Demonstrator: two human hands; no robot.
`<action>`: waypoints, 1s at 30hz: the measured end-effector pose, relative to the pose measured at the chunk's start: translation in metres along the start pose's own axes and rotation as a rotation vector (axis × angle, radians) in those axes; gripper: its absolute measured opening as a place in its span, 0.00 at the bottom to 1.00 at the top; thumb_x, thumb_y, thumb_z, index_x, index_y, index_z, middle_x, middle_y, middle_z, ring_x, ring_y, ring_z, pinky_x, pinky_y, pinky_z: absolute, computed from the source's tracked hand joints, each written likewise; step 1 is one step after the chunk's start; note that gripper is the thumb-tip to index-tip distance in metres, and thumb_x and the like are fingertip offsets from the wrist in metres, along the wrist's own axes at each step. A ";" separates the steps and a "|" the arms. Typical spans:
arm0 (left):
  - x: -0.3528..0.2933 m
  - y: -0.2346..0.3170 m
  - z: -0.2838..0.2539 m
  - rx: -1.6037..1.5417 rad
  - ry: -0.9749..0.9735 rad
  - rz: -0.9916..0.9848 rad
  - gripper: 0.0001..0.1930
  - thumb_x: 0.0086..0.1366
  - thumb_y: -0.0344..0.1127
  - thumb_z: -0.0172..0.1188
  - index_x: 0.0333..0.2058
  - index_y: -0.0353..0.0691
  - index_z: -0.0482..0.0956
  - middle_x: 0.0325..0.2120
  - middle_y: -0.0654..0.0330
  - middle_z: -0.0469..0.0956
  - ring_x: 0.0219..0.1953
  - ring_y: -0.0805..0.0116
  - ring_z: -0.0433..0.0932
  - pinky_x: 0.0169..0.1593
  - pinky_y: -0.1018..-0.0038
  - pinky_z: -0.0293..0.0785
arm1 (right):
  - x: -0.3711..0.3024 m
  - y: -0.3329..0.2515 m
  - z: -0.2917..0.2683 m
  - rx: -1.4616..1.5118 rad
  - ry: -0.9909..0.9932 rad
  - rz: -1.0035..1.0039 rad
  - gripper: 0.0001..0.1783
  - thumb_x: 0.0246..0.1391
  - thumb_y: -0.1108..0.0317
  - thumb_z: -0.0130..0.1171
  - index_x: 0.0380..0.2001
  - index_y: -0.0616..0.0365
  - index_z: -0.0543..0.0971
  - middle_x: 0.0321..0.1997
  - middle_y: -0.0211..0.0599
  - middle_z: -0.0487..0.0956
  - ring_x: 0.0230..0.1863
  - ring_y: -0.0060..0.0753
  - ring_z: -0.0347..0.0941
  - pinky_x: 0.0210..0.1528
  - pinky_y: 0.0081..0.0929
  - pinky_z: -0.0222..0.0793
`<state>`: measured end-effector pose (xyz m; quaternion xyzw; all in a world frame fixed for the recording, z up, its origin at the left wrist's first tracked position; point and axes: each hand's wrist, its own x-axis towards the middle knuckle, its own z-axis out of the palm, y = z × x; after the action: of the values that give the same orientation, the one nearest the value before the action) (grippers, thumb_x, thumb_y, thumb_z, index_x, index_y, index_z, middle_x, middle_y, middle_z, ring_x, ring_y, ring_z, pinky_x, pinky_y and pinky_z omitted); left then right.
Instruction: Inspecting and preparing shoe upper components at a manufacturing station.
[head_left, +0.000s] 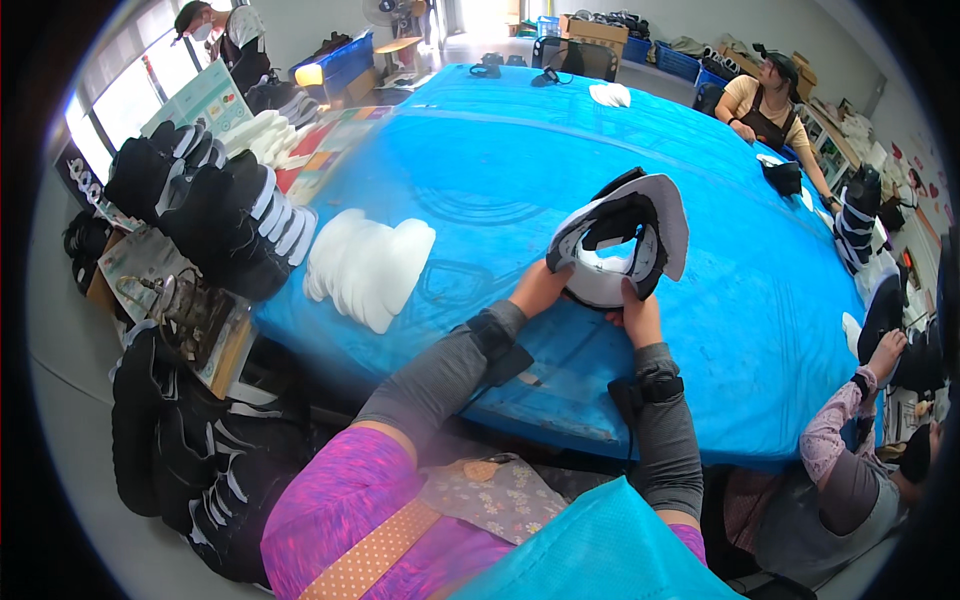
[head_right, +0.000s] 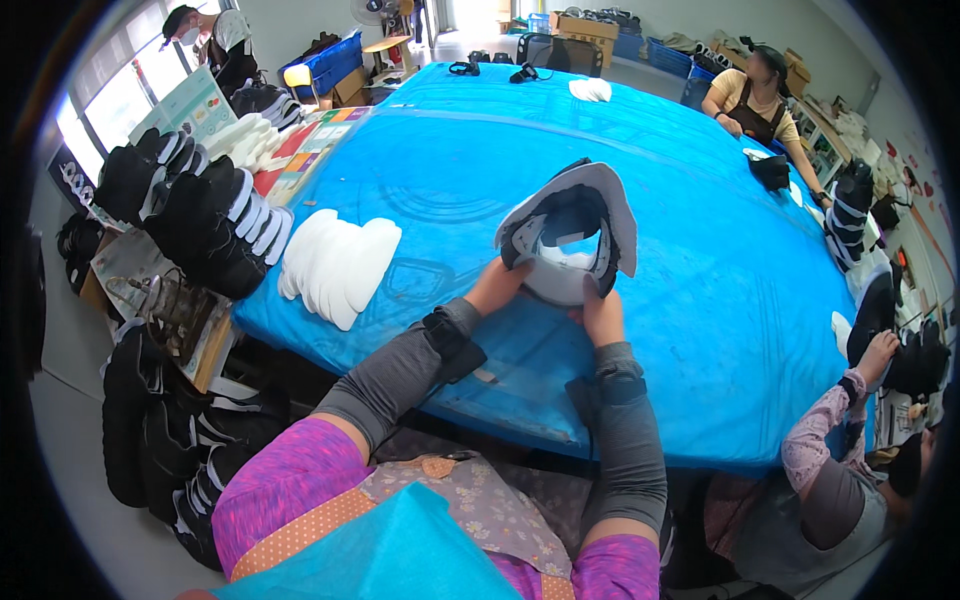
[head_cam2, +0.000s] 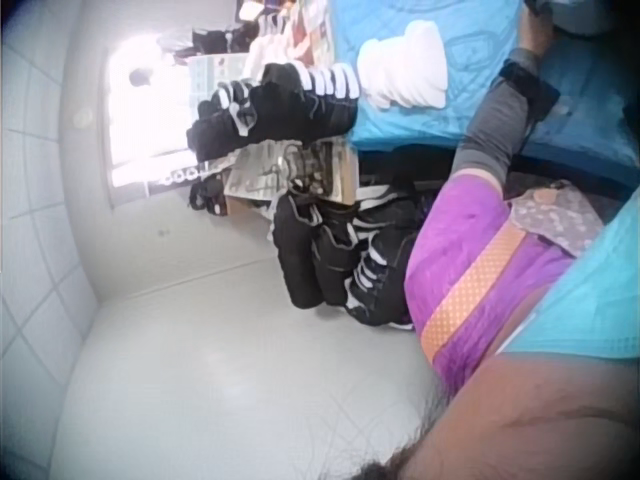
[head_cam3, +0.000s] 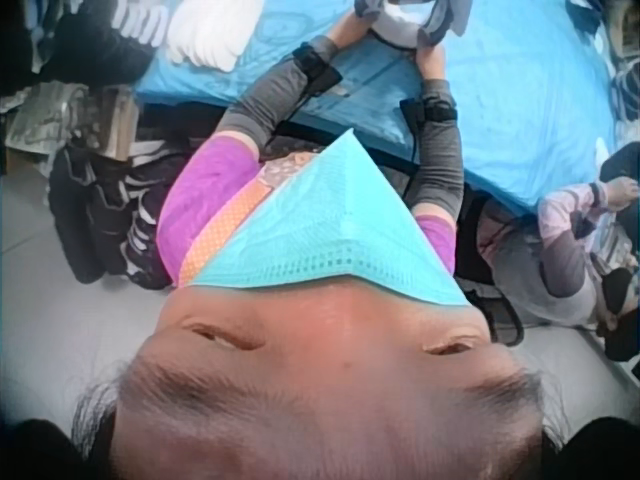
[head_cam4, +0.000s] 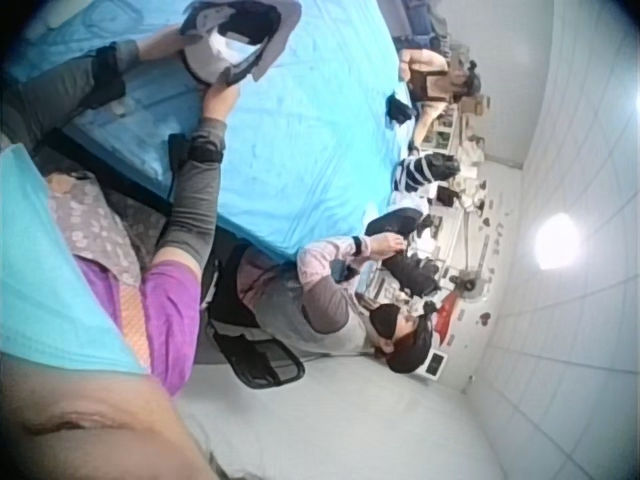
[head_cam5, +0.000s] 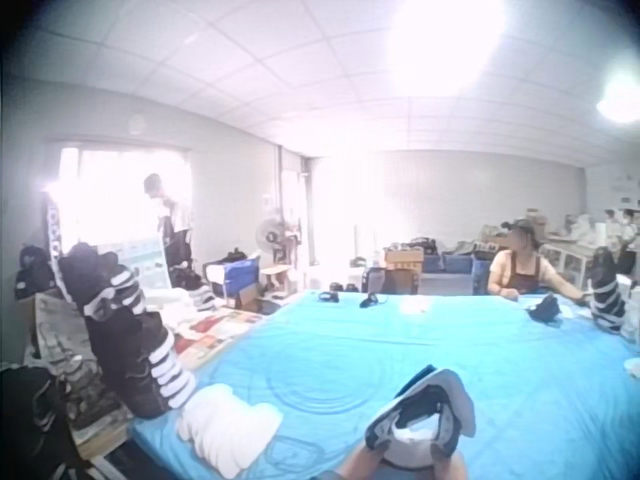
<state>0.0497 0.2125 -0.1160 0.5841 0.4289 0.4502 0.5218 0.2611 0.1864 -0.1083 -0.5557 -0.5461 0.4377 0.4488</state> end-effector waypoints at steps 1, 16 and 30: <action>0.000 -0.001 0.000 0.000 -0.002 0.002 0.16 0.67 0.37 0.50 0.47 0.31 0.71 0.38 0.54 0.77 0.36 0.66 0.77 0.35 0.71 0.77 | 0.000 0.000 0.000 0.001 0.005 0.000 0.24 0.63 0.54 0.43 0.37 0.68 0.75 0.22 0.39 0.78 0.16 0.29 0.73 0.17 0.24 0.65; 0.001 -0.001 -0.002 0.066 -0.005 -0.011 0.16 0.68 0.39 0.49 0.47 0.31 0.72 0.38 0.54 0.77 0.36 0.67 0.77 0.33 0.71 0.77 | 0.004 0.006 0.001 0.035 0.002 -0.026 0.22 0.63 0.55 0.45 0.36 0.68 0.74 0.20 0.39 0.76 0.15 0.27 0.73 0.16 0.22 0.64; 0.002 -0.004 -0.002 0.061 -0.013 0.005 0.17 0.68 0.39 0.50 0.48 0.31 0.71 0.38 0.54 0.76 0.36 0.66 0.77 0.32 0.72 0.78 | 0.002 0.004 0.000 0.026 0.004 -0.006 0.22 0.63 0.55 0.46 0.35 0.69 0.74 0.20 0.38 0.76 0.15 0.27 0.73 0.16 0.22 0.64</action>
<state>0.0478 0.2152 -0.1199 0.6037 0.4377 0.4342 0.5054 0.2617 0.1880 -0.1124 -0.5489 -0.5412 0.4425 0.4582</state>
